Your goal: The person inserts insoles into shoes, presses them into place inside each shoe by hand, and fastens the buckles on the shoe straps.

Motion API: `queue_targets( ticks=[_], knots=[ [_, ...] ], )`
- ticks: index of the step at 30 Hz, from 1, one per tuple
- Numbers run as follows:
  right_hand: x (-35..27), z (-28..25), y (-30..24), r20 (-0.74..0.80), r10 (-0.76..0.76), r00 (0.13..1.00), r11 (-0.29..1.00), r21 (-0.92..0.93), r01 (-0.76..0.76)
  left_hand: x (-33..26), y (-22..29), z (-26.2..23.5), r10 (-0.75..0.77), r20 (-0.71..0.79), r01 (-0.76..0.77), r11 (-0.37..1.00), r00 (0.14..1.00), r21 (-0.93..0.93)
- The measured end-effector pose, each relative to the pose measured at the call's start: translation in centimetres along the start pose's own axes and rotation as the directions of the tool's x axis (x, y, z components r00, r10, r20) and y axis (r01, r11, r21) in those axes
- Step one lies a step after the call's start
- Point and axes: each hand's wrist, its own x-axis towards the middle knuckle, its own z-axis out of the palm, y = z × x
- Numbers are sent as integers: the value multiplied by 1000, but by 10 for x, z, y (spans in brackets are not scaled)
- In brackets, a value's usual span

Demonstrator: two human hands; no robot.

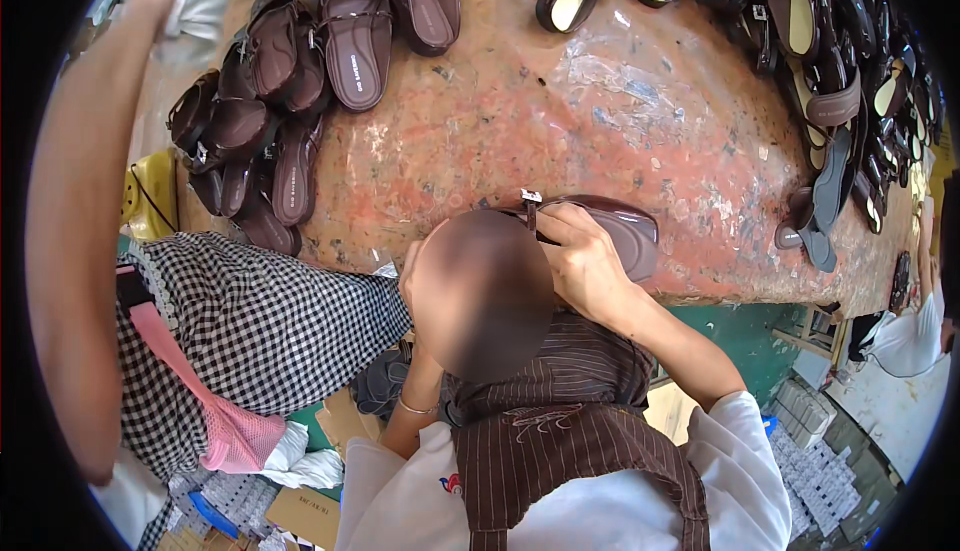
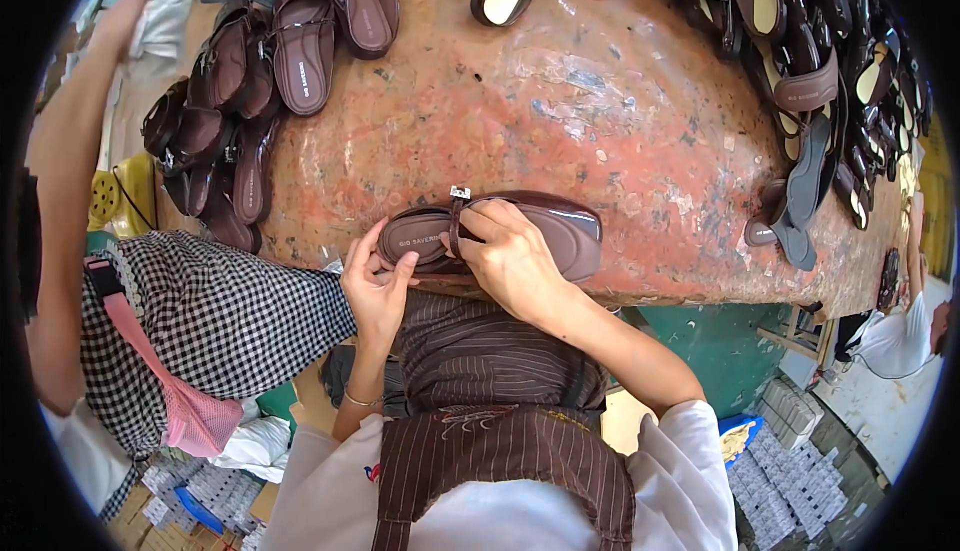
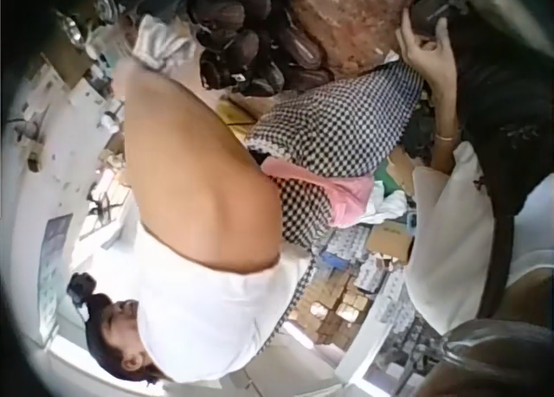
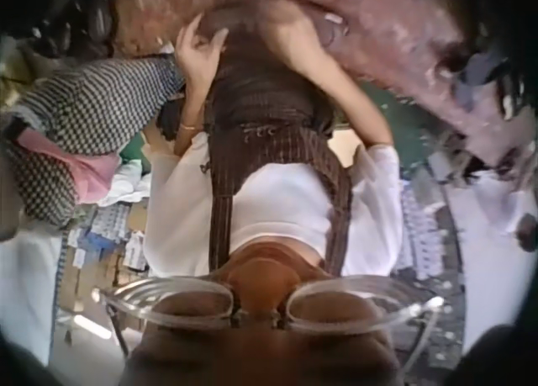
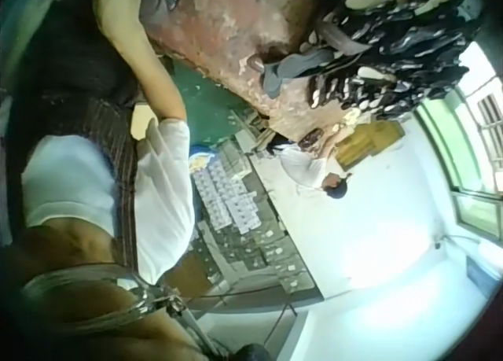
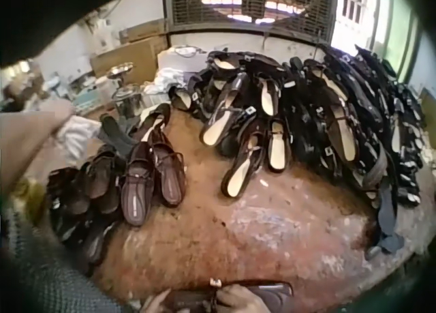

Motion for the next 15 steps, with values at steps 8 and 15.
queue_targets(
  ticks=[8, 15],
  knots=[
    [-1, 4, -1, 104, 9, 995, 1000, -31, -6, 7, 4, 5, -137, -62, 132, 988, 989, -83],
    [13, 5, 7, 252, -302, 920, 948, -28, 318, 13, 5, 4, -242, -65, 216, 939, 968, -269]
  ],
)
